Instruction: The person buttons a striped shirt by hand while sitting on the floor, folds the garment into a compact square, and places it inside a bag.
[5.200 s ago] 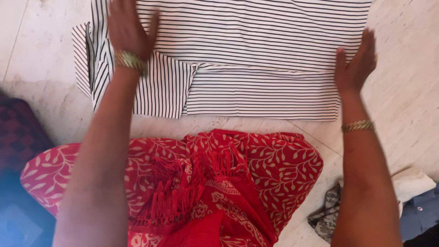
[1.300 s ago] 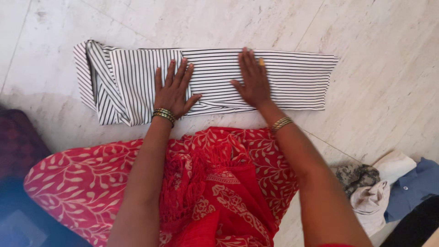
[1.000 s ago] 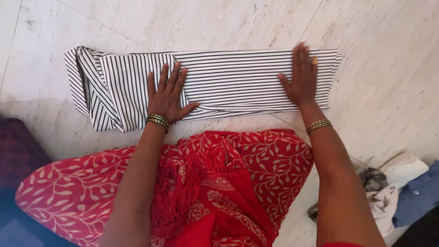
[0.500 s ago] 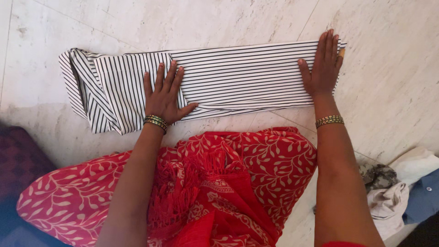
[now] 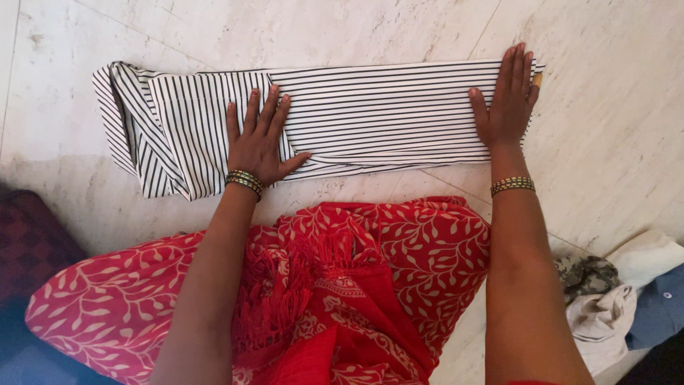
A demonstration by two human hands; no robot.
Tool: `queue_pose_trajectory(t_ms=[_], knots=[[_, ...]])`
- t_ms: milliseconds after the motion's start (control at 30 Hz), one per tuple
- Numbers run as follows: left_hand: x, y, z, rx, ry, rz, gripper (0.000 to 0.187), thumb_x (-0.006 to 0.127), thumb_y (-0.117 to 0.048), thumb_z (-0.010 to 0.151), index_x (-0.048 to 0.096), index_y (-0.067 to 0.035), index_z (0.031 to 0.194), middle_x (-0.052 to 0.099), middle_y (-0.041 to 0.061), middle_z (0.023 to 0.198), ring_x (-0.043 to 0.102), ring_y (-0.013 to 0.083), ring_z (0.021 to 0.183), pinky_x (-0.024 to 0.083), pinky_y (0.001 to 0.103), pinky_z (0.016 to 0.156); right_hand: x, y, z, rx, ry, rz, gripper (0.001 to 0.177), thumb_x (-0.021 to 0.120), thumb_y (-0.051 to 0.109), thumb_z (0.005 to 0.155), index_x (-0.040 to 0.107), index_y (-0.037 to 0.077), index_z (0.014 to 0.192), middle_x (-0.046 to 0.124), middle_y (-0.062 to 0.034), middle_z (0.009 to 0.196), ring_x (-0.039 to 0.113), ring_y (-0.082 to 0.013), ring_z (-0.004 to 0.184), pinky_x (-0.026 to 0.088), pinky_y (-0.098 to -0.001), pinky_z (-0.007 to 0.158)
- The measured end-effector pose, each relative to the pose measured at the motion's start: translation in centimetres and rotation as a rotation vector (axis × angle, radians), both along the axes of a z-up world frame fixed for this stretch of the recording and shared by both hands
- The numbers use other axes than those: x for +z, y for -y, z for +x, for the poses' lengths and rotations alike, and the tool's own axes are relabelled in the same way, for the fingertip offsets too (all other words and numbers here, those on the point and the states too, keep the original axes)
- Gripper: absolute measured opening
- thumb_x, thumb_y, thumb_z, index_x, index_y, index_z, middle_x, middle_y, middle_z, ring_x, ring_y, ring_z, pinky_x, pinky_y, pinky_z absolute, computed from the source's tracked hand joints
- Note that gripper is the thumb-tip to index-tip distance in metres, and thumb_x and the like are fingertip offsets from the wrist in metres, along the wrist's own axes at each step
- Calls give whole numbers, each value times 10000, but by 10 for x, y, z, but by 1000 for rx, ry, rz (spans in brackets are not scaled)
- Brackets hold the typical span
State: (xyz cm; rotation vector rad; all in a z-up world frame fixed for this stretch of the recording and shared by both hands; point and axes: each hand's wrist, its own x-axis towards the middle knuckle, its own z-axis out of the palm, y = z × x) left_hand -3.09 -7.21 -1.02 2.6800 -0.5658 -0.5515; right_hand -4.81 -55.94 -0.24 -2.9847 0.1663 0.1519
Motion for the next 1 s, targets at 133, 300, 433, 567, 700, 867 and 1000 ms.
queue_pose_trajectory(t_ms=[133,300,433,567,700,867,1000], knots=[[2,0,4,-2,-8,-7,1107,493,-841,850,188,-194,1694,113,31,1767,37,295,1622,-54,630,1243,0,0,1,-17,-7,-9,841,432,613,1135,177,55,1710,170,-119,1789,134,-296,1666,164,-575,1312],[0,1,7,-1,-23,-5,1102,486,-841,856,185,-197,1698,104,26,1770,21,290,1624,-62,627,1247,1,-1,2,-29,-22,-7,837,427,615,1134,172,65,1711,159,-115,1788,128,-300,1662,144,-581,1308],[-2,2,9,-9,-14,13,1105,470,-841,841,182,-202,1695,86,21,1772,-7,275,1620,-73,617,1246,0,0,1,-48,-28,-9,825,420,615,1140,164,85,1717,153,-97,1795,126,-293,1667,137,-580,1317],[1,3,10,-5,-24,-13,1112,475,-845,827,174,-206,1686,85,22,1760,9,276,1613,-63,623,1240,-7,6,1,-47,-29,-50,819,431,605,1132,172,93,1717,157,-94,1794,128,-288,1668,141,-577,1314],[1,3,11,10,1,4,1096,498,-825,850,170,-210,1696,94,19,1765,38,293,1621,-39,626,1250,-20,13,-10,-69,146,28,888,494,598,1142,138,0,1693,156,-176,1780,183,-334,1667,186,-521,1346],[-3,1,8,-20,41,-18,1094,536,-789,849,150,-207,1692,95,25,1763,68,295,1612,-12,632,1244,-10,41,-27,-365,243,-90,989,748,616,1094,278,-51,1652,240,-282,1709,298,-415,1579,298,-471,1300],[-3,0,11,-5,56,-63,1097,542,-792,844,151,-212,1689,97,23,1758,70,300,1610,-7,631,1241,10,37,-34,-850,-19,76,884,856,610,850,568,-15,1404,539,-209,1442,551,-344,1301,480,-405,1058]])
